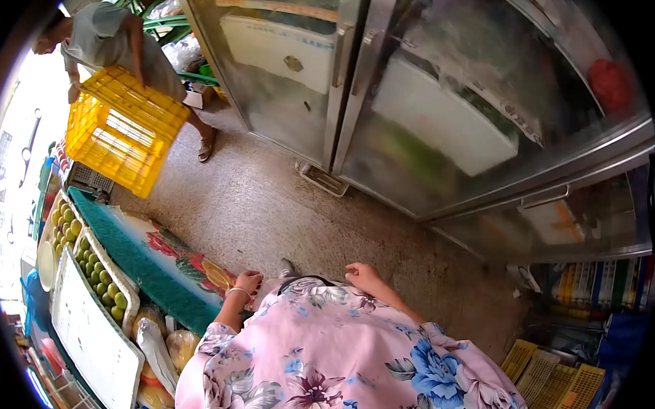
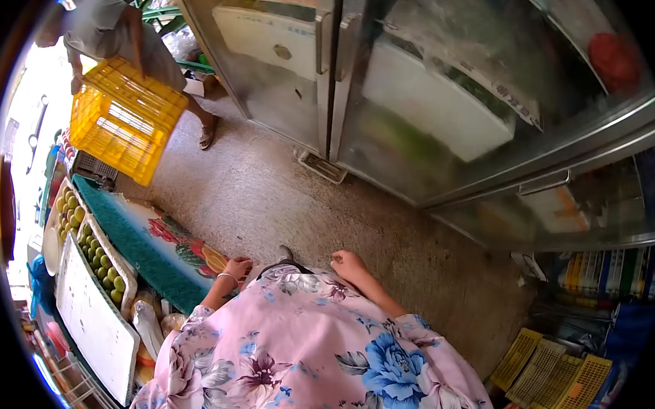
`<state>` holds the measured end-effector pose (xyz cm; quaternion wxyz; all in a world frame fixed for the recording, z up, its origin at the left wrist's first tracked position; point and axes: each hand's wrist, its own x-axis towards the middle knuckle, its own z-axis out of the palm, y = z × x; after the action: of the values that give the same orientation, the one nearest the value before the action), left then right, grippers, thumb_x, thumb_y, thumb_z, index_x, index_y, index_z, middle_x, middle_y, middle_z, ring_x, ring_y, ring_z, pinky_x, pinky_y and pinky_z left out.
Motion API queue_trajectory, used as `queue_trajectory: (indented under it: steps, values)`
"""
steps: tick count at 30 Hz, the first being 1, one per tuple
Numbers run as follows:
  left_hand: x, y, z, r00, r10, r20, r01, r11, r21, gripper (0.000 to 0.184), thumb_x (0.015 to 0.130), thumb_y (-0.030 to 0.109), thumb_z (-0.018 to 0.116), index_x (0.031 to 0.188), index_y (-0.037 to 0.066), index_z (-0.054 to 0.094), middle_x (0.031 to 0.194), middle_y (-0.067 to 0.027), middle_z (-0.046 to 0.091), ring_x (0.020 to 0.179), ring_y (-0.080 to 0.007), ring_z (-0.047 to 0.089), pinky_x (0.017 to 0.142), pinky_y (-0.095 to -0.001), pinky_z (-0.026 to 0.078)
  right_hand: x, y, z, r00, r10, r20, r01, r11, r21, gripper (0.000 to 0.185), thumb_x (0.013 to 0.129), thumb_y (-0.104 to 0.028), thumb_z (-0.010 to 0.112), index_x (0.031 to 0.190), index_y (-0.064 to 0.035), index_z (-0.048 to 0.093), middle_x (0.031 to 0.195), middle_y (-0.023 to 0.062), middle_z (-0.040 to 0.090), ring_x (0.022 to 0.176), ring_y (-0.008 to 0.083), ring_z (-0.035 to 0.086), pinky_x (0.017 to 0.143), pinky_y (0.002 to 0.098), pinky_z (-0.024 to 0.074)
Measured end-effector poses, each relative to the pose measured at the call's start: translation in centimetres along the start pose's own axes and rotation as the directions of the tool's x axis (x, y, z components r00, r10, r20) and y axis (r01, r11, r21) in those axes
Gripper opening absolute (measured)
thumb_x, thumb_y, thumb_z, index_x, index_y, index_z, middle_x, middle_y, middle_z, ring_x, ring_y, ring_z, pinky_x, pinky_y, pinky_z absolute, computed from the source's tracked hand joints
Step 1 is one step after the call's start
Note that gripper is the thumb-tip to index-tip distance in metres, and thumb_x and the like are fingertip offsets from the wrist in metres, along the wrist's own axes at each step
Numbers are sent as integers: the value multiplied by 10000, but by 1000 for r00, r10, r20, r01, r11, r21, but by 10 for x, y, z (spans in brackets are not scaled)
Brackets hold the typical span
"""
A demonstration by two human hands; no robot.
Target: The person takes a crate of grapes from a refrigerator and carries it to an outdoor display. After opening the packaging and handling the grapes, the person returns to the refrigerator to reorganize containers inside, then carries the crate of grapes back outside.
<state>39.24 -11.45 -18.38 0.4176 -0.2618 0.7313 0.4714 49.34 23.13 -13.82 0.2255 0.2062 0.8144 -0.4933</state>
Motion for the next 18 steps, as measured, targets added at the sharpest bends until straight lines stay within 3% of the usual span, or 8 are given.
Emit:
queue_trajectory:
  steps: [4,6,7,9,11,15,17,18]
  values:
    - [17,57,6,985,-57,162,76,990,-117,145,770,246,560,818,108,554,657,-5,520,550,-122,488,444,-297,386,-5,17,-13,993,116,-6,-115,988,103,328,743,-164,610,1047,-44,579,703,54,599,542,109,534,495,256,439]
    - [28,111,10,981,172,91,-176,984,34,146,759,223,552,757,77,543,621,-24,504,502,-134,457,417,-284,358,0,49,-11,995,70,-68,-67,996,53,326,754,-144,596,1060,-37,563,684,52,593,528,99,528,478,245,435]
    - [36,146,13,971,220,99,-228,970,83,149,765,257,547,795,111,551,684,-4,517,597,-120,490,509,-276,410,-5,51,-15,996,60,-67,-57,997,48,326,754,-144,596,1060,-37,563,684,52,593,528,99,528,478,245,435]
    - [21,231,31,908,411,83,-416,908,56,170,776,249,532,830,91,564,696,-10,531,607,-103,494,513,-242,405,-7,47,-27,989,119,-91,-114,992,55,343,733,-239,582,1025,-59,594,869,141,635,809,233,614,712,308,476]
    - [33,305,46,794,584,168,-600,797,63,194,784,203,538,925,73,566,735,-18,550,632,-98,512,535,-236,420,-5,53,-28,977,161,-142,-146,983,109,338,738,-208,584,1030,-38,585,809,130,636,718,206,617,647,303,482]
    - [4,433,87,540,840,57,-841,540,9,500,720,285,671,1105,30,479,873,-79,568,786,-158,550,643,-281,468,-8,34,-26,945,252,-208,-176,930,323,320,771,-127,589,1048,25,543,697,61,595,547,111,541,507,243,445]
    - [-13,476,109,239,940,-244,-960,267,85,692,635,350,746,1157,25,429,936,-122,555,860,-210,540,747,-331,461,-8,31,-17,941,251,-228,-165,926,338,318,764,-160,588,1036,1,561,712,71,608,574,127,563,537,257,455]
    - [-20,496,115,118,956,-268,-960,179,214,757,596,379,767,1160,15,416,947,-135,547,881,-221,533,782,-333,447,-7,28,-11,942,241,-236,-159,934,318,315,757,-191,582,1025,-27,580,705,72,613,594,140,576,556,272,460]
